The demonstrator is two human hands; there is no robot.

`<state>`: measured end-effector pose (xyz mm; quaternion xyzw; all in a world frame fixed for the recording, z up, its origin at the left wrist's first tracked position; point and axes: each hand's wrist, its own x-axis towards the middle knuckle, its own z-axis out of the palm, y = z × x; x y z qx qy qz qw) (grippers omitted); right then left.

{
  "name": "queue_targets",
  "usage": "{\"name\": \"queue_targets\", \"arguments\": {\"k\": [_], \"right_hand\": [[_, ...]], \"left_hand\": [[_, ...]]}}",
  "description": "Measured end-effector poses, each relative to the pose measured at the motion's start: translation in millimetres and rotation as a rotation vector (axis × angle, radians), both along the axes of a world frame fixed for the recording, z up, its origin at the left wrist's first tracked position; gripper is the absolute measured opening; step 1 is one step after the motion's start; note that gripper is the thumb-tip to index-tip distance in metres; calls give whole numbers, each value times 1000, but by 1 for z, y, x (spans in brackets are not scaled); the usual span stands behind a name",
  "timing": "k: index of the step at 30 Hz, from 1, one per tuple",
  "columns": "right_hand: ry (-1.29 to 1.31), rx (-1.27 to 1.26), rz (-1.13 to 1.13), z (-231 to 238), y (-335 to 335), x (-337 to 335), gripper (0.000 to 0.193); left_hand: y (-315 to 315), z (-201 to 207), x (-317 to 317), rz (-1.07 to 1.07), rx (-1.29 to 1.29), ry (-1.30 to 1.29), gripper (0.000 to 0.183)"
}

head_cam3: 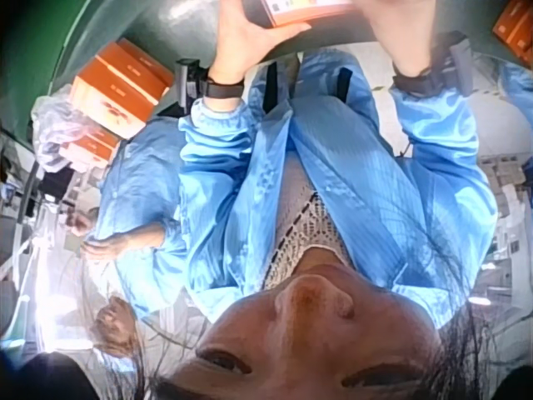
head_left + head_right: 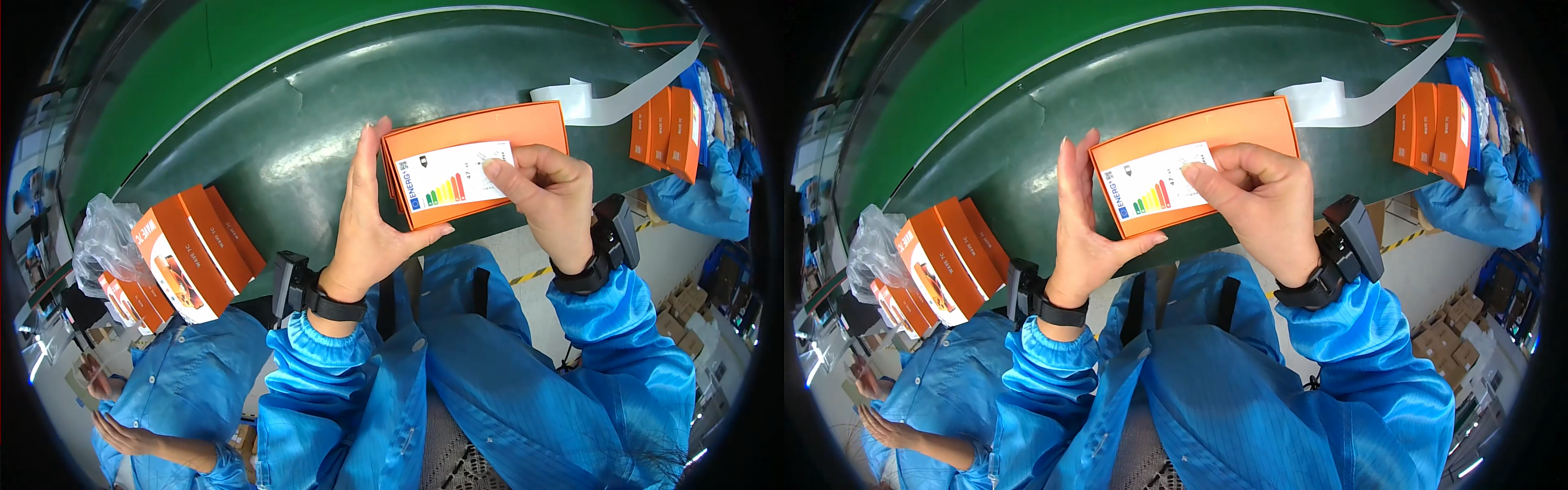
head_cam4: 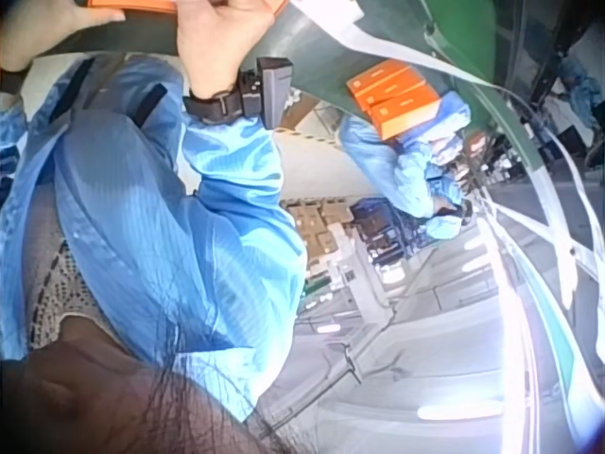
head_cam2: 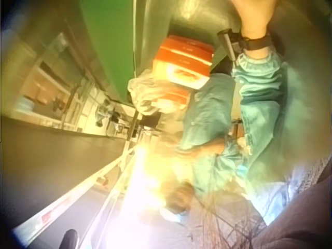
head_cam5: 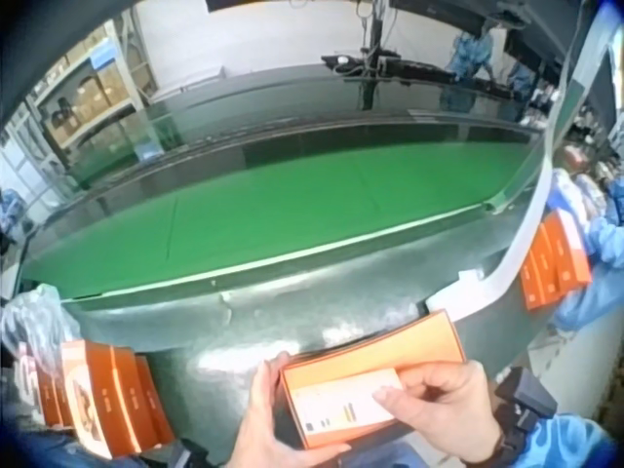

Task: Applying energy efficiency labels to orange product boxes on an assembly line.

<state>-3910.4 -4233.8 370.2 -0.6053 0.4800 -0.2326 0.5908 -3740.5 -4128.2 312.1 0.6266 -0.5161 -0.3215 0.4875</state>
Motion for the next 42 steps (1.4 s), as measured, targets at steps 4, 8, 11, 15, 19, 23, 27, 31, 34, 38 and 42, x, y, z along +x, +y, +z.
{"name": "queue_targets", "arguments": {"k": [4, 8, 11, 15, 19, 23, 27, 31, 34, 38, 42], "right_hand": [[24, -17, 4, -2, 1, 1, 13], [23, -43, -3, -3, 1, 2, 12], [-5, -59, -25, -6, 3, 1, 11], [0, -78, -34, -9, 2, 1, 11], [21, -92, -40, -9, 4, 3, 11], [97, -163, -11, -7, 3, 2, 13], [168, -252, 9, -6, 2, 2, 14], [303, -367, 51, -6, 0, 6, 13], [378, -472, 86, -3, 1, 2, 18], [689, -403, -29, 16, -10, -4, 42], [450, -981, 374, 0, 14, 4, 70]], "left_hand": [[0, 0, 0, 3, 2, 3, 124], [0, -2, 0, 4, -5, -1, 124], [0, -2, 0, -35, 21, 58, 130], [1, -3, 2, -61, 19, 33, 130], [0, -1, 0, -67, -39, 125, 107], [-6, 3, -11, 65, -5, 160, 69], [-13, 8, -21, 215, 50, 254, 60], [-16, 11, -26, 324, 46, 492, 51], [-19, 10, -25, 330, 47, 555, 50], [-17, 12, -25, 332, 39, 503, 50], [-19, 9, -29, 321, 37, 549, 53]]}}
